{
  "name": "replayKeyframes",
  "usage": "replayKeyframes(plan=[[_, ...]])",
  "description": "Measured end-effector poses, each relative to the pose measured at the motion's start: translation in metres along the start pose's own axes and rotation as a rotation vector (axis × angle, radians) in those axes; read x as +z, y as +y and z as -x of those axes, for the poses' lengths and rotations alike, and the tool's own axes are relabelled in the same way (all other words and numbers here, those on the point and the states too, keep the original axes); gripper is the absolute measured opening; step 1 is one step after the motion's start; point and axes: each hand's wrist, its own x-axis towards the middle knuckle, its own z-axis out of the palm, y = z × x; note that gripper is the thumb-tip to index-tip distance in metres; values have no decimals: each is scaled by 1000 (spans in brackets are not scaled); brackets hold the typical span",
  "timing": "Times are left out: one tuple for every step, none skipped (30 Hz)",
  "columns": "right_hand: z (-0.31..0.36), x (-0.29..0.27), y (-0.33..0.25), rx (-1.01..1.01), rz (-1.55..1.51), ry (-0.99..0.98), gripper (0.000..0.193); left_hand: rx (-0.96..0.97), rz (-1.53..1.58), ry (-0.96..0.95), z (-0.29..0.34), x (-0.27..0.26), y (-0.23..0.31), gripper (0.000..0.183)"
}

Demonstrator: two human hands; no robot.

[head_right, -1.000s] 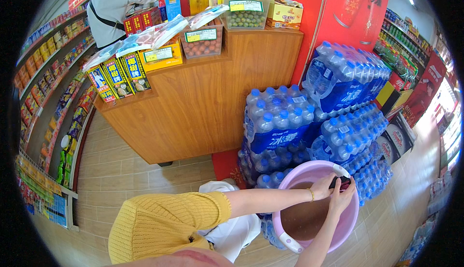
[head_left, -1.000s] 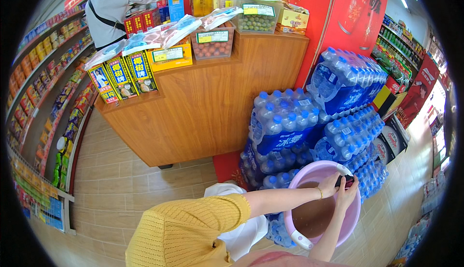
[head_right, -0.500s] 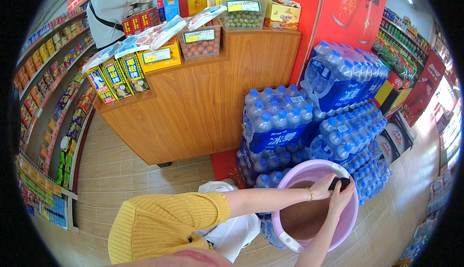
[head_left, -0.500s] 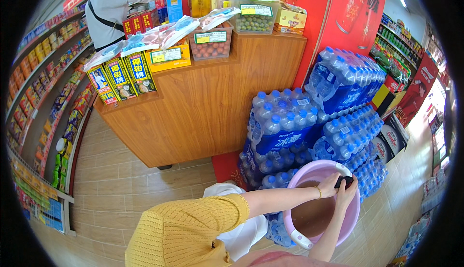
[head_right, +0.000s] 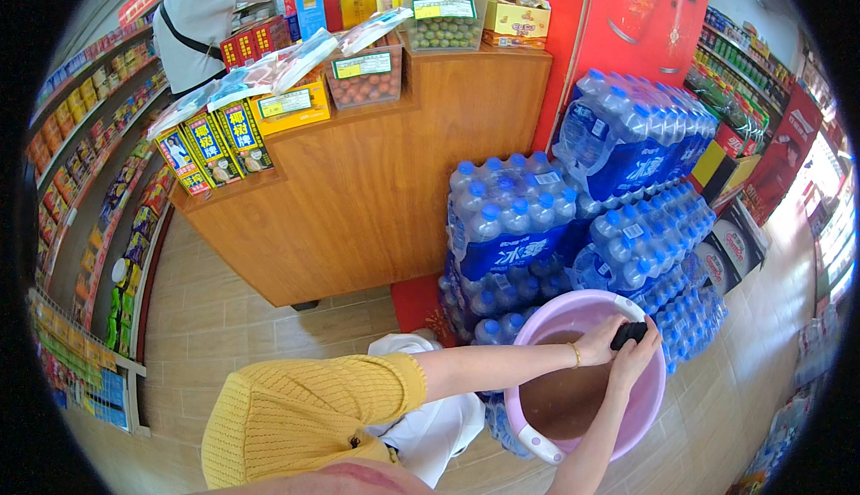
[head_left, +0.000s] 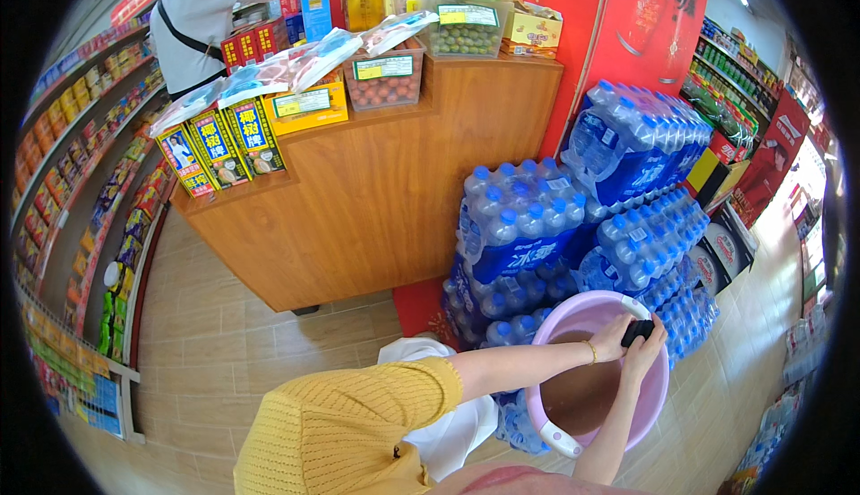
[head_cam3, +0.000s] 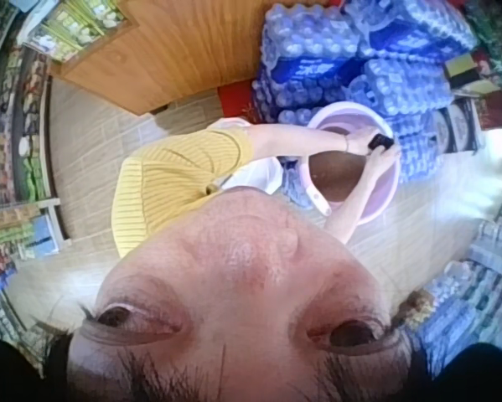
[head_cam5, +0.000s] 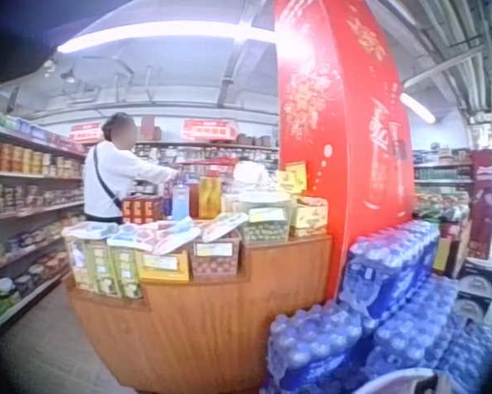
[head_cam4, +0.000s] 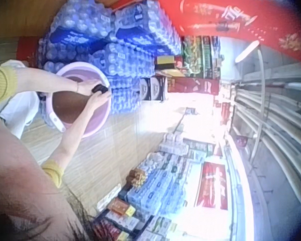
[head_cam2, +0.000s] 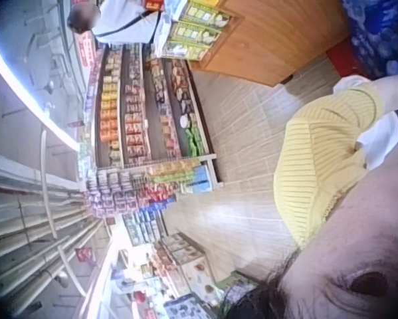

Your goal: The person sits on the floor in a store aisle and wipes a dark handheld object with a white cloth, then places it into a pink basin of water. They handle several packaged items, including a blue and pink plastic tool, and repeatedly wipe the dark object before submerging it in the basin.

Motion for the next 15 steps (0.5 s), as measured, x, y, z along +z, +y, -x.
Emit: replayKeyframes(plan=[[-1, 1, -3, 2, -14, 2, 50, -12, 10, -8, -1, -1, 1, 50], [-1, 0, -5, 11, -15, 1, 51, -17, 4, -9, -2, -2, 2, 50], [-1, -1, -8, 19, -16, 0, 51, -22, -2, -9, -1, -2, 4, 50], [-2, -3, -9, 28, -15, -1, 51, -26, -6, -10, 0, -4, 7, 50], [-2, -4, -9, 19, -10, 7, 52, -60, -15, -36, 1, -6, 10, 49], [-2, -5, -9, 11, -6, 15, 52, -95, -24, -62, 2, -7, 13, 48], [-2, -6, -11, 0, -3, 20, 52, -131, -34, -84, 3, -8, 12, 47], [-1, -7, -13, -2, 1, 24, 53, -135, -57, -92, 3, -7, 12, 45], [0, -9, -16, -3, 8, 30, 54, -139, -79, -103, 3, -6, 11, 43], [0, -11, -19, 0, 14, 39, 55, -142, -102, -118, 3, -4, 8, 42], [0, -11, -20, -10, 18, 91, 56, -141, -85, -97, 4, -3, 4, 40], [0, -9, -19, -17, 27, 146, 57, -138, -66, -80, 4, -1, 0, 39], [-1, -9, -17, -19, 43, 210, 58, -131, -43, -75, 2, 4, -2, 38], [-2, -9, -9, 50, 66, 210, 56, -187, -74, -98, -2, 3, 0, 35], [-2, -7, -1, 73, 73, 223, 48, -197, -49, -60, -3, -2, 10, 33]])
